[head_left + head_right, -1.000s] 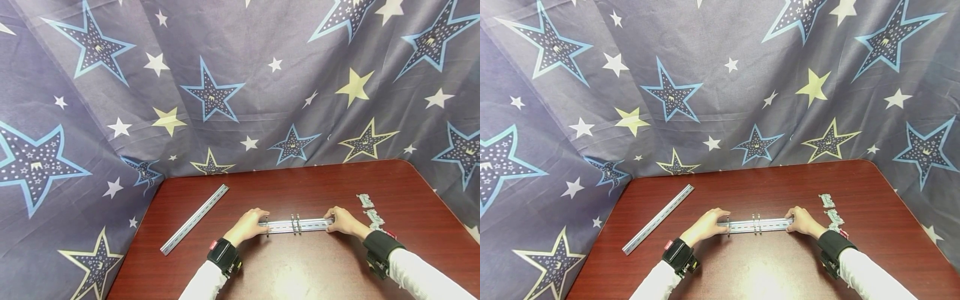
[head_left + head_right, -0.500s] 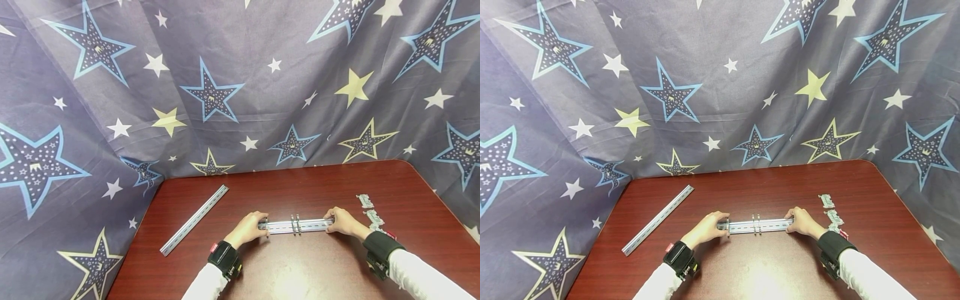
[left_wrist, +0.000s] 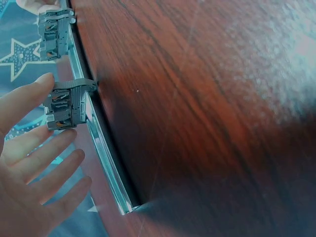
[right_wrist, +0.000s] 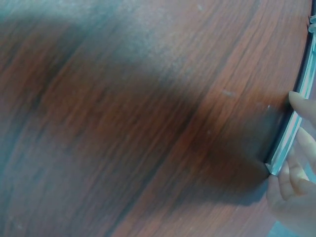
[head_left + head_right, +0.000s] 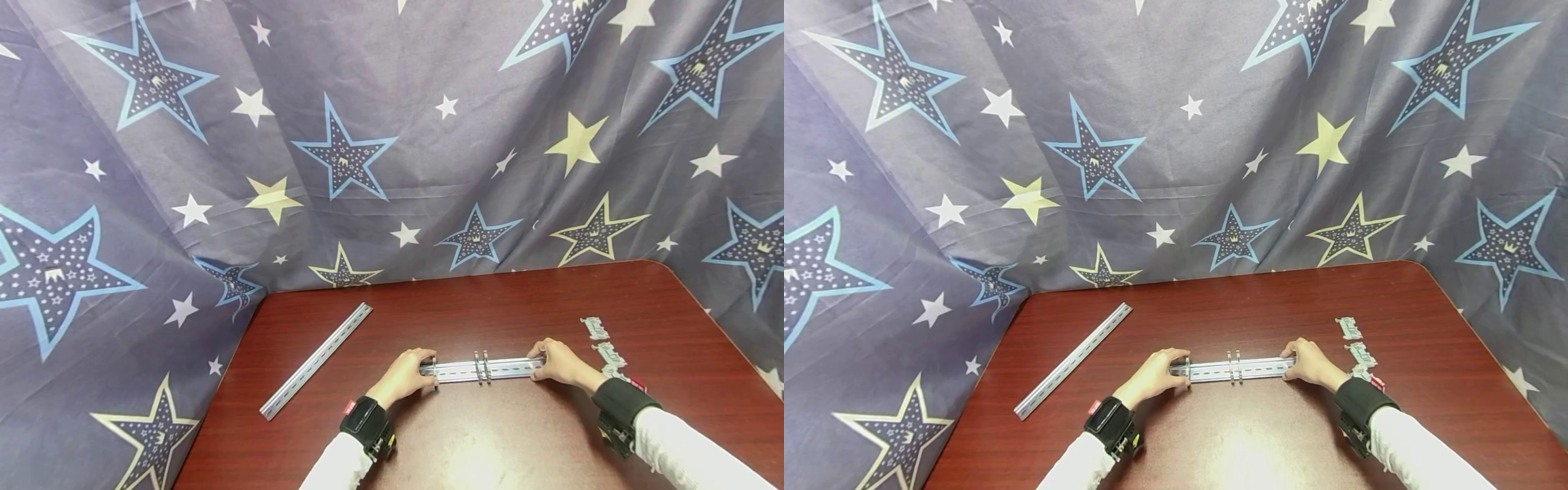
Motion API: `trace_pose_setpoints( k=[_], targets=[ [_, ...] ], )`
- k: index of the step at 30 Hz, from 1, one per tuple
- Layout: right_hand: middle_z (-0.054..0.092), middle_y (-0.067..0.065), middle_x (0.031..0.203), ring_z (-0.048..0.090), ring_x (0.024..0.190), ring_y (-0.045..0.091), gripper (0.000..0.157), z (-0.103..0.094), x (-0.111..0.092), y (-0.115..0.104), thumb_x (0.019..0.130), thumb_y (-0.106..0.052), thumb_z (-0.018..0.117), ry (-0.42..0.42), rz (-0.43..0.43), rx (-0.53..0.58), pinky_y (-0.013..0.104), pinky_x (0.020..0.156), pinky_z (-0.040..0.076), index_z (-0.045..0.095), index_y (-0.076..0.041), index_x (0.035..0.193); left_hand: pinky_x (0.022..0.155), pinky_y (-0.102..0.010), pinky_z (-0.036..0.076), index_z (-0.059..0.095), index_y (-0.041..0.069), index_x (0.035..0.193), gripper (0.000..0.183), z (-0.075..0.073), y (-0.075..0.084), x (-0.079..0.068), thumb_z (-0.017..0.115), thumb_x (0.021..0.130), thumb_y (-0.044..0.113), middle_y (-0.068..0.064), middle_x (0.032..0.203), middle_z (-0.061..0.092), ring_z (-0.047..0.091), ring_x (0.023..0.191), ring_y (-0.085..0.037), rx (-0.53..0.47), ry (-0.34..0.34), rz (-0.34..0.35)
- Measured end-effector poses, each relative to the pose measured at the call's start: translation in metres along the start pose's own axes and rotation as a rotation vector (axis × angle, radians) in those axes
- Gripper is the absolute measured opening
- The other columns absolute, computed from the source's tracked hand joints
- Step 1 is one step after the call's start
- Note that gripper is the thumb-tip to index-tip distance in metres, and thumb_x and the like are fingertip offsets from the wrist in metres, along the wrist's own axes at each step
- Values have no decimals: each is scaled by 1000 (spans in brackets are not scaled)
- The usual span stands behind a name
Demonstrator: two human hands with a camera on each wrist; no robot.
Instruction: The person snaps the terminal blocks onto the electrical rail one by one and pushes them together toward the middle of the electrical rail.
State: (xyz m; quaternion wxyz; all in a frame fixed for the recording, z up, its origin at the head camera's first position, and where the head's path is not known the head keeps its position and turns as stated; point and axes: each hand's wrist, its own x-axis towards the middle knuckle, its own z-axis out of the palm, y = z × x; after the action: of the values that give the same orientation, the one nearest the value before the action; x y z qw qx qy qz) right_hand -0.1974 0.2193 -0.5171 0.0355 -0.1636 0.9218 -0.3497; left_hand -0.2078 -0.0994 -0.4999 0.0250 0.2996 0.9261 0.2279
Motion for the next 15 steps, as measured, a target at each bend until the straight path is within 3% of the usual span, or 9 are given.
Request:
trace_pose_setpoints(
  k=[15],
  targets=[
    [56, 7, 75, 46, 66, 16, 30, -1, 0, -1, 53, -6, 75, 10, -7, -1, 28, 58, 36, 64, 1, 79, 80, -32, 42, 59, -1, 106, 46, 3, 0, -1, 74, 67, 18, -10, 99, 62, 56, 92, -23, -72, 28, -34]
  ],
)
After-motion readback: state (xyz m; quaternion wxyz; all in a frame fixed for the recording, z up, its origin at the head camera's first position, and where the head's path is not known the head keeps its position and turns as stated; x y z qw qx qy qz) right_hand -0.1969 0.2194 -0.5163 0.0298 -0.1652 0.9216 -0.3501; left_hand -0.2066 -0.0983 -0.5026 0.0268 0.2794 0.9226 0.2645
